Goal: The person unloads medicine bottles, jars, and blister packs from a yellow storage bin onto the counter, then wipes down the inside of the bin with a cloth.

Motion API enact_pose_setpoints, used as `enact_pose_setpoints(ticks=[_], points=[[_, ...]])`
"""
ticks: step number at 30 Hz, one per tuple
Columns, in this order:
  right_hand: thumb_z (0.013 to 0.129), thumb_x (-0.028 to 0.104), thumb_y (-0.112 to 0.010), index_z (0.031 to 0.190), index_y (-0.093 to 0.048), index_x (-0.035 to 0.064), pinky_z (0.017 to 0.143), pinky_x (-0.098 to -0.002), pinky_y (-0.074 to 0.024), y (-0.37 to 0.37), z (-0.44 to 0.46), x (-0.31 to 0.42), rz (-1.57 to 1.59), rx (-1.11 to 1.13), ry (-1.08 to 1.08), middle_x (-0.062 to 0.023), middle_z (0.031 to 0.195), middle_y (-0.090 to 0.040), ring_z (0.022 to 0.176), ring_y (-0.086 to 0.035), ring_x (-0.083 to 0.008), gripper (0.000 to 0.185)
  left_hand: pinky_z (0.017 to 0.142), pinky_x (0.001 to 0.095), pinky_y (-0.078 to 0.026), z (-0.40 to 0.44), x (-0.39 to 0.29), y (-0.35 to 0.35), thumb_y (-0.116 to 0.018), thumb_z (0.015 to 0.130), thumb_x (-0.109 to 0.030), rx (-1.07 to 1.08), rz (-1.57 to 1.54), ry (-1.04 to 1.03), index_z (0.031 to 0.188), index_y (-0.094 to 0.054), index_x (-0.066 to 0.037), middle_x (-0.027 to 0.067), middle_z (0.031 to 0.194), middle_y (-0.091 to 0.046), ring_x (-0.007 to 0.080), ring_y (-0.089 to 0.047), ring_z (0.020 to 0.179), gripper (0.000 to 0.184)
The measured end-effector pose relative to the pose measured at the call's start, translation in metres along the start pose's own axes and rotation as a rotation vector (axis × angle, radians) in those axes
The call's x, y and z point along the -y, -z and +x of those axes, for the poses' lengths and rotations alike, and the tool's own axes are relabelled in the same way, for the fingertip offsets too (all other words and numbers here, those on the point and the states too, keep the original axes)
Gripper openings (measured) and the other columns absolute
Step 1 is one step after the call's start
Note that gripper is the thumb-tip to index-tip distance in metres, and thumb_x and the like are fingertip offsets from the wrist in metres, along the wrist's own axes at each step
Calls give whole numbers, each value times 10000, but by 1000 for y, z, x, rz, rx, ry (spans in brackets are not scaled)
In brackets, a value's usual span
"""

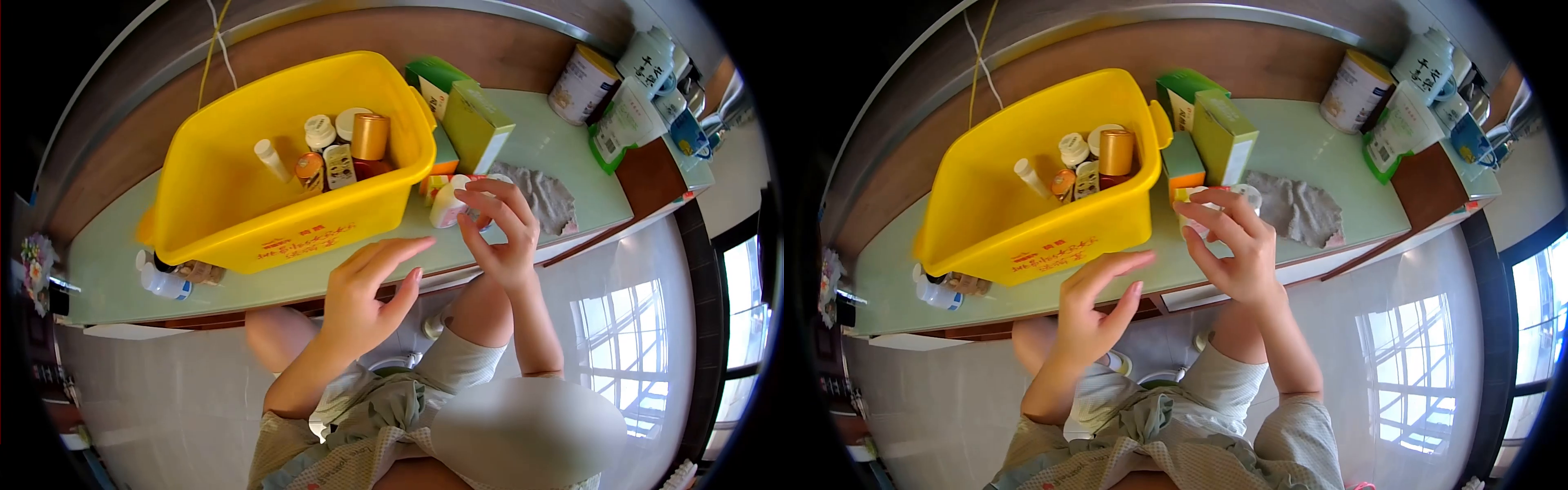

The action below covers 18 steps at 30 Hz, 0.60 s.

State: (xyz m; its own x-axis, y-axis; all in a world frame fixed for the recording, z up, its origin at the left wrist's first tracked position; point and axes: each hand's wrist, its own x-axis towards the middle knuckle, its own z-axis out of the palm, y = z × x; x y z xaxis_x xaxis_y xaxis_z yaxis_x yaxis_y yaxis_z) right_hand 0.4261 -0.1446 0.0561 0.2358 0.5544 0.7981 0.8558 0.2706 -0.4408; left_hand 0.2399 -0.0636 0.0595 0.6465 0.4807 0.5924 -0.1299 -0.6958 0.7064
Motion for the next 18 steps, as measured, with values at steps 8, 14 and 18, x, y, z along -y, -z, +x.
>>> enact_pose_setpoints(ticks=[8,14,18], points=[[719,-60,-671,965,-706,57,565,-249,-515,-19,45,25,112,97,130,-73,945,-657,677,-633,-149,274,744,327,-517,18,-21,83,-636,786,10,-99,221,-80,1004,-671,-22,122,937,-692,271,-667,829,223],[730,28,-694,922,-708,64,695,-337,-510,-29,84,28,21,191,150,-82,845,-672,759,-622,-262,195,762,317,-512,46,-10,121,-644,808,-45,-116,292,22,1015,-670,-35,102,928,-700,254,-679,866,209],[741,77,-688,919,-713,67,767,-355,-506,-40,117,15,-79,303,221,-89,875,-683,860,-619,-276,180,847,293,-477,80,14,131,-631,841,-62,119,337,168,1048,-661,-16,85,1010,-701,185,-653,947,215]])
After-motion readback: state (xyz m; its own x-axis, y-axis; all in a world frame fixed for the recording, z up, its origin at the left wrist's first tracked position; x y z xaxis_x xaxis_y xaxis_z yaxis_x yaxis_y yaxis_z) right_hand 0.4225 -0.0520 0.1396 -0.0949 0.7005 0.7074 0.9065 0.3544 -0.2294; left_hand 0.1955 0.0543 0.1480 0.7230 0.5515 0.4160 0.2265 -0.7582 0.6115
